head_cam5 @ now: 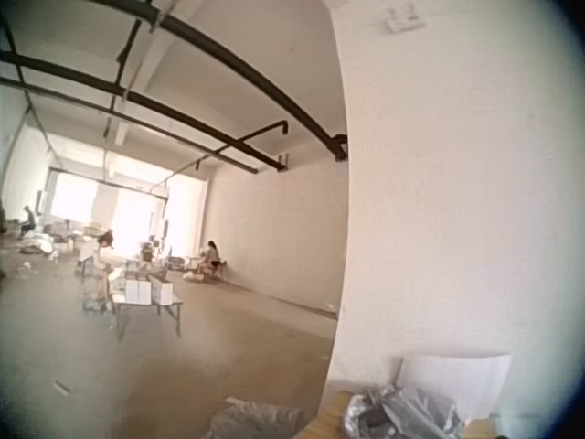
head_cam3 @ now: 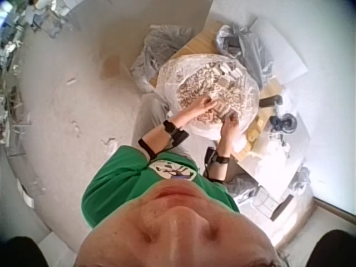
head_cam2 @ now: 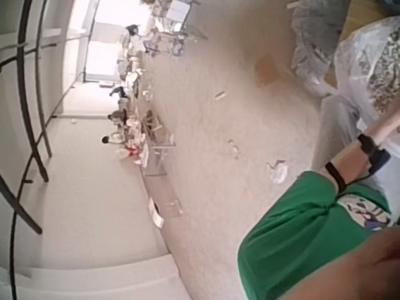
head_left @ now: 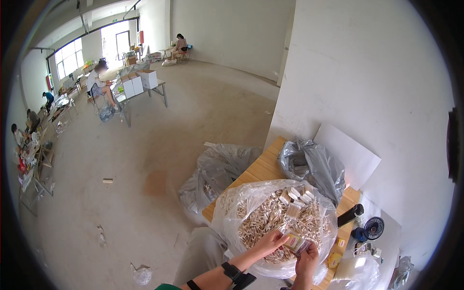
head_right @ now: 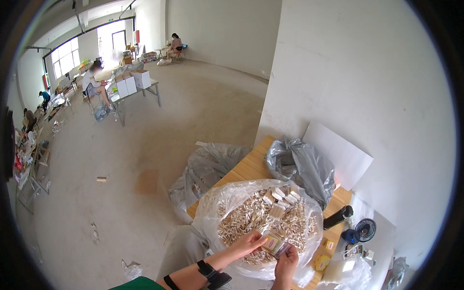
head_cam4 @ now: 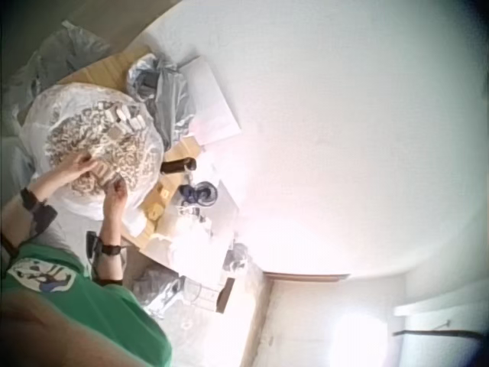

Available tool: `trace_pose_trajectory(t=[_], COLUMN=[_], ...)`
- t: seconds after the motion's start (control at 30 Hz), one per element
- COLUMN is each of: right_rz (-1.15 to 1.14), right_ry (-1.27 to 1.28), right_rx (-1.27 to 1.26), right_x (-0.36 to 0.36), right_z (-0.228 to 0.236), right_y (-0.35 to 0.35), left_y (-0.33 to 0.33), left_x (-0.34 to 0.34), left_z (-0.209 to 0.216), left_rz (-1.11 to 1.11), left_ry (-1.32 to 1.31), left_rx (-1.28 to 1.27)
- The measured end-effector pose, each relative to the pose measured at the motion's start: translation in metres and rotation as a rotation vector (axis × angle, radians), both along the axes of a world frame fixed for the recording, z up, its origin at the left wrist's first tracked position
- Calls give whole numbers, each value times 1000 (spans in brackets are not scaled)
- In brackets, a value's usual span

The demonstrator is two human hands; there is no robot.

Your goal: The person is putting small items into small plastic bags.

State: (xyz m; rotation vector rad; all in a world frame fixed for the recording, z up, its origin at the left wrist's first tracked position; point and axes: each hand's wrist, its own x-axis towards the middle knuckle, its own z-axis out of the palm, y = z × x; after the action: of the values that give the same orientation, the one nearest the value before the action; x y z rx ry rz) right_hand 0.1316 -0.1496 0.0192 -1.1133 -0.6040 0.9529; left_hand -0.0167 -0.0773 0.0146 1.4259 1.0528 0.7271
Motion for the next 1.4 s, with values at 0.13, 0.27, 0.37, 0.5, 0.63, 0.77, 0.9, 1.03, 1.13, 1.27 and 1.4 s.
trace_pose_trajectory(t=[0.13,0.27,0.37,0.5,0.63,0.77,0.9,1.03,1.13,1.27,1.4], right_rz=[3,-233,-41,162,22,11,-7,9,62,134,31], right_ry=[-77,-898,-943,-489,-372,-360,-326,-329,-280,37,111], right_rx=[-25,0,141,-8,107,89,73,103,68,-42,-47], right_x=[9,6,-8,-13,-18,-17,-19,-10,-8,-20,-15], right_z=[-19,-13,3,8,-9,-14,-11,-23,-29,-32,-40], right_y=[2,6,12,7,5,9,13,18,16,8,11], left_y=[3,6,-1,0,-2,-4,0,4,5,3,3], left_x=[-1,-4,-4,-2,-3,-4,5,8,9,10,11], left_z=[-4,11,17,11,4,2,-8,0,2,1,-11], left_rz=[-18,-48,-62,-66,-40,-17,79,151,267,332,314], left_ry=[-135,234,174,127,-17,-29,-43,-20,-38,-10,-55], left_rx=[-35,547,647,578,525,392,526,553,539,534,415])
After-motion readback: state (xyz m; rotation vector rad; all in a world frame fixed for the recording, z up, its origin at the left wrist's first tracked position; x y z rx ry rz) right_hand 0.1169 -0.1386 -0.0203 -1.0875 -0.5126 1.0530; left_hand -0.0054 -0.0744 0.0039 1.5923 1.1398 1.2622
